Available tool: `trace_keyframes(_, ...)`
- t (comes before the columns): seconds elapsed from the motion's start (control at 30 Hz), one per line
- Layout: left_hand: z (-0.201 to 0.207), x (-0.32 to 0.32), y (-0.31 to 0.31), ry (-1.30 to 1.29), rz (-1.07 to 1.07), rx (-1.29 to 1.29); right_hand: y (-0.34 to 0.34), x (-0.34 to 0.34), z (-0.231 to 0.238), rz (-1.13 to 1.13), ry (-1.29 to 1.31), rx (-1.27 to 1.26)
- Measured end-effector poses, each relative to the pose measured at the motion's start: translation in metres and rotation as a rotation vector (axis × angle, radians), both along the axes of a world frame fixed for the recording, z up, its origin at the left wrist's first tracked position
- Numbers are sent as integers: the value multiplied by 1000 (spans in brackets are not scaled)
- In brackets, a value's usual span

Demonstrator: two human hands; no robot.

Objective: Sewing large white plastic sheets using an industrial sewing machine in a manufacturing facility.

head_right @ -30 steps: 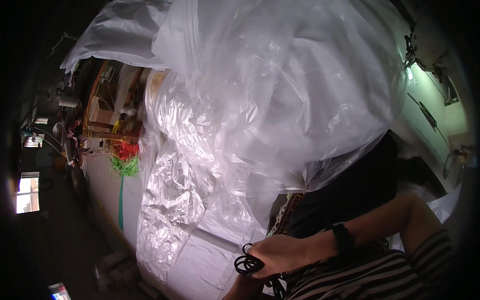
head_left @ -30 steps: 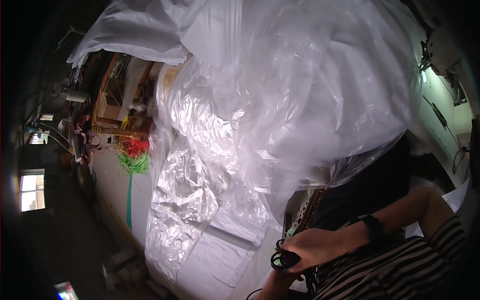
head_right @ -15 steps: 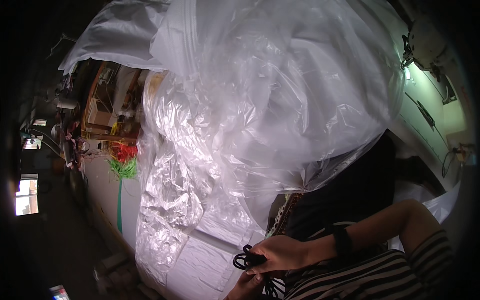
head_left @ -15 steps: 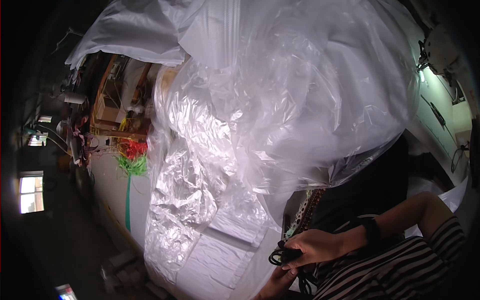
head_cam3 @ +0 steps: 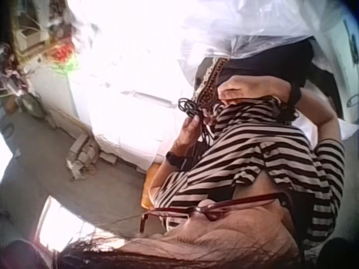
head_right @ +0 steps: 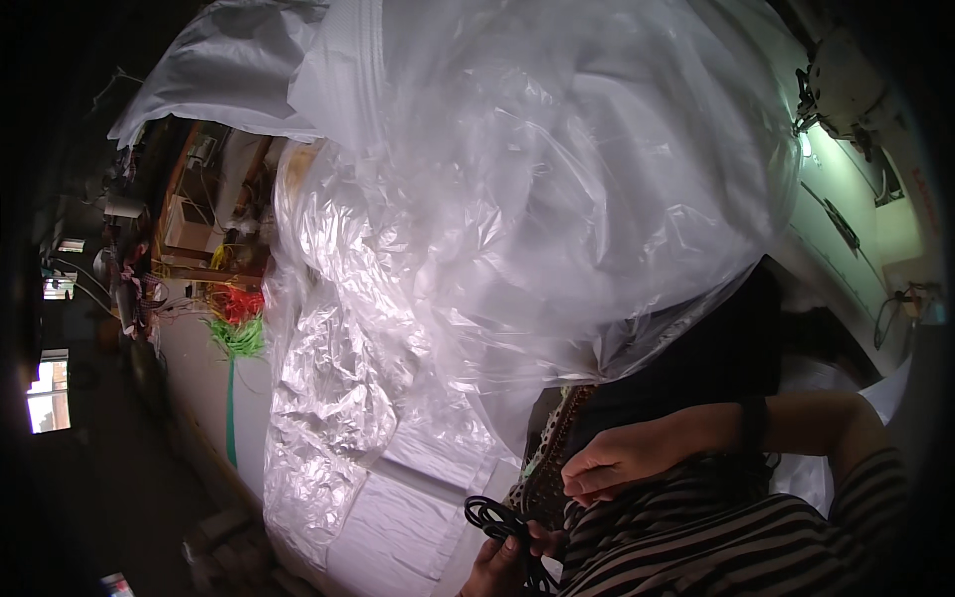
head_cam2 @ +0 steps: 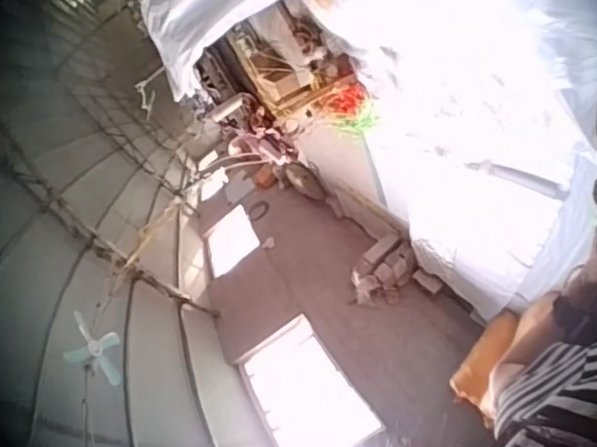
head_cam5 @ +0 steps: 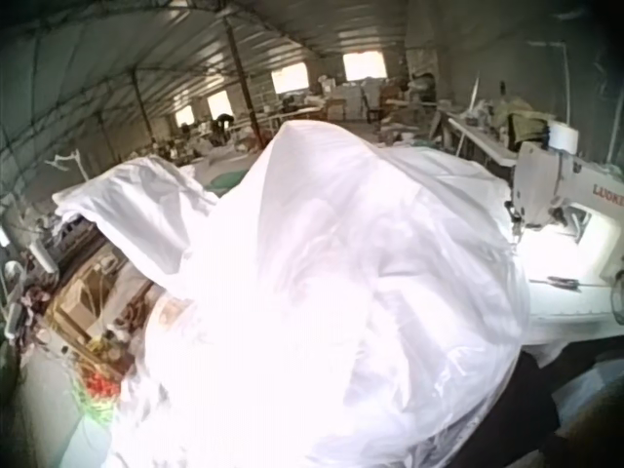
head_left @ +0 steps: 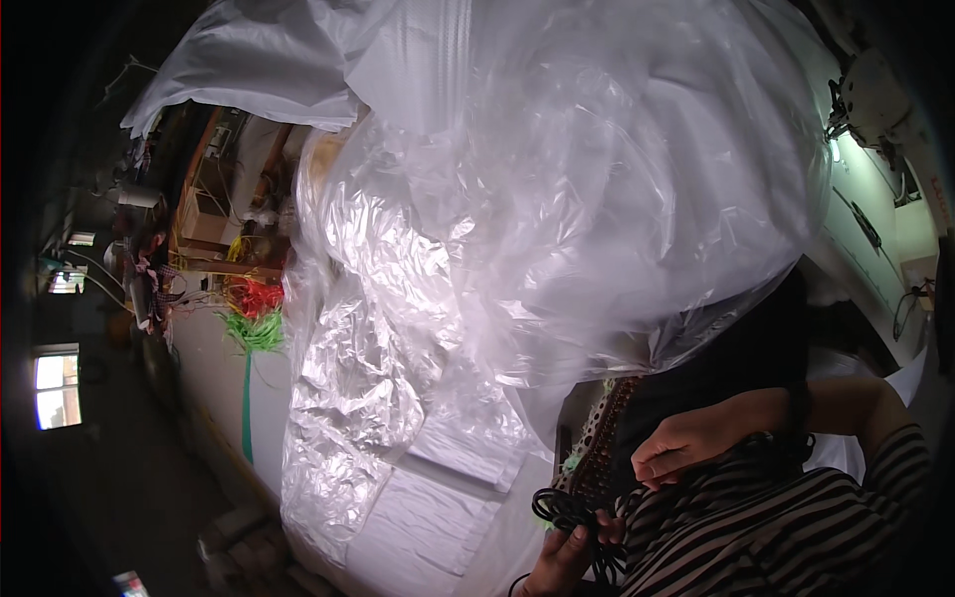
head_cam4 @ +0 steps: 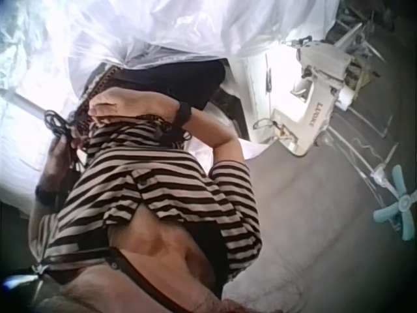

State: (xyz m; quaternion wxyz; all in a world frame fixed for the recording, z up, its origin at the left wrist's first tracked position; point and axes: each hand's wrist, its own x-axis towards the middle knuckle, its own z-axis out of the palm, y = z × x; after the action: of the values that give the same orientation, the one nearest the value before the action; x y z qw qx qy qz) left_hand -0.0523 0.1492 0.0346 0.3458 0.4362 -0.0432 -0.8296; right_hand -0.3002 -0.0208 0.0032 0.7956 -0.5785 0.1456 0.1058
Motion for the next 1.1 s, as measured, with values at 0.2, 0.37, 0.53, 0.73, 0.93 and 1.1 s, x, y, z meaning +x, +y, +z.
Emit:
trace_keyframes(0.2,-8,-19,-12,164,-31,-102,11,28,-39,15,119,-208)
trace_keyframes(0.37,-20,-24,-20,97,-409,-28,-14,89,-56,130,-255,-58)
trace_keyframes(0.53,-34,-28,-17,39,-624,-23,-36,105,-14,354,-322,-267)
trace_keyframes(0.73,-25,-32,-18,45,-550,-81,-42,86,0,181,-215,-327)
trace_keyframes(0.93,-17,-27,-8,-18,-361,58,-38,38,-39,63,17,-362)
trace_keyframes(1.1,-12,-34,-8,120,61,1,-48,-22,-9,-164,193,-97)
